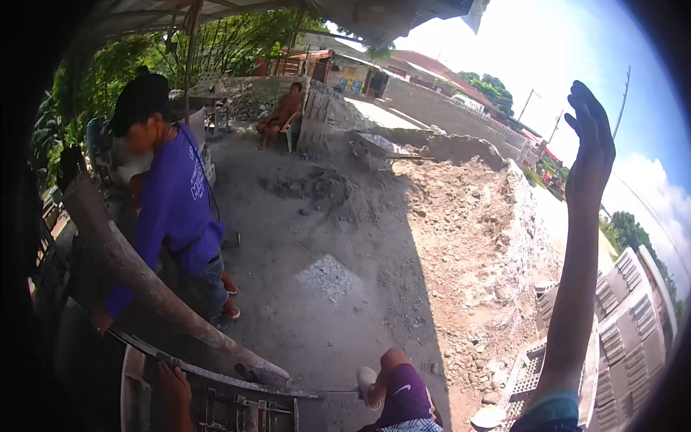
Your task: The person places a concrete block into a sieve and repeatedly shakes the sieve to separate fine material from larger stones. The person then removes the block and sets it aside.
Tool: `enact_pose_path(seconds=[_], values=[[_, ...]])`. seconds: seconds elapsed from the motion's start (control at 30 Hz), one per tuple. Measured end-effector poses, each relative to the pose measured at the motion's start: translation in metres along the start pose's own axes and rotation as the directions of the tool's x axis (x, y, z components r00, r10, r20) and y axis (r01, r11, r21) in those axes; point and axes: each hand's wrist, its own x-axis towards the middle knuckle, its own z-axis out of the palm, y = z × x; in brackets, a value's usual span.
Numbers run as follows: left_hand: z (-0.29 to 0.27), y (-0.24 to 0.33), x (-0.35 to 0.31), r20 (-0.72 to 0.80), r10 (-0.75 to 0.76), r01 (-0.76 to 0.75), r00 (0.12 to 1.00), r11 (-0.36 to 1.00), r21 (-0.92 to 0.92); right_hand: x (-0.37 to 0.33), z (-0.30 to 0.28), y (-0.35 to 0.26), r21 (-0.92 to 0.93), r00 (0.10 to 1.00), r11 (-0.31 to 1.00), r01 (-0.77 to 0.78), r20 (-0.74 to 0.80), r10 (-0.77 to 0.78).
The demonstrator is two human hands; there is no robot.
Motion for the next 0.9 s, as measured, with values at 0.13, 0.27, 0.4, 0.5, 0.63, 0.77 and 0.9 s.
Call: enact_pose_path(seconds=[0.13,0.27,0.4,0.5,0.63,0.77,0.9], values=[[0.027,-0.02,0.012,-0.168,-0.012,-0.003,0.986,0.996,-0.09,0.133,0.023,-0.01,0.431,0.976,0.888,0.16,0.064,-0.206],[-0.017,0.03,0.01,0.137,0.019,-0.022,0.99,0.999,0.024,0.189,0.046,-0.075,0.533,0.951,0.809,0.249,0.023,-0.308],[-0.04,-0.009,-0.026,-0.014,-0.012,0.011,1.0,0.999,-0.043,0.108,0.072,-0.107,-0.169,0.851,0.862,0.478,-0.153,-0.502],[0.006,-0.006,0.007,-0.188,0.117,-0.138,0.975,0.985,-0.101,-0.032,-0.007,-0.094,-0.223,0.87,0.85,0.477,-0.021,-0.493],[-0.031,0.008,-0.005,-0.187,0.086,-0.09,0.979,0.996,-0.015,-0.257,-0.078,0.016,-0.227,0.936,0.962,0.15,0.346,-0.065],[-0.02,0.002,-0.001,-0.179,0.041,-0.034,0.983,0.999,0.037,-0.441,-0.174,0.106,-0.448,0.574,0.828,-0.336,0.6,0.557],[-0.022,0.089,-0.06,-0.361,-0.011,0.034,0.933,0.998,0.057,-0.577,-0.282,0.183,-0.699,0.044,0.433,-0.569,0.5,0.865]])
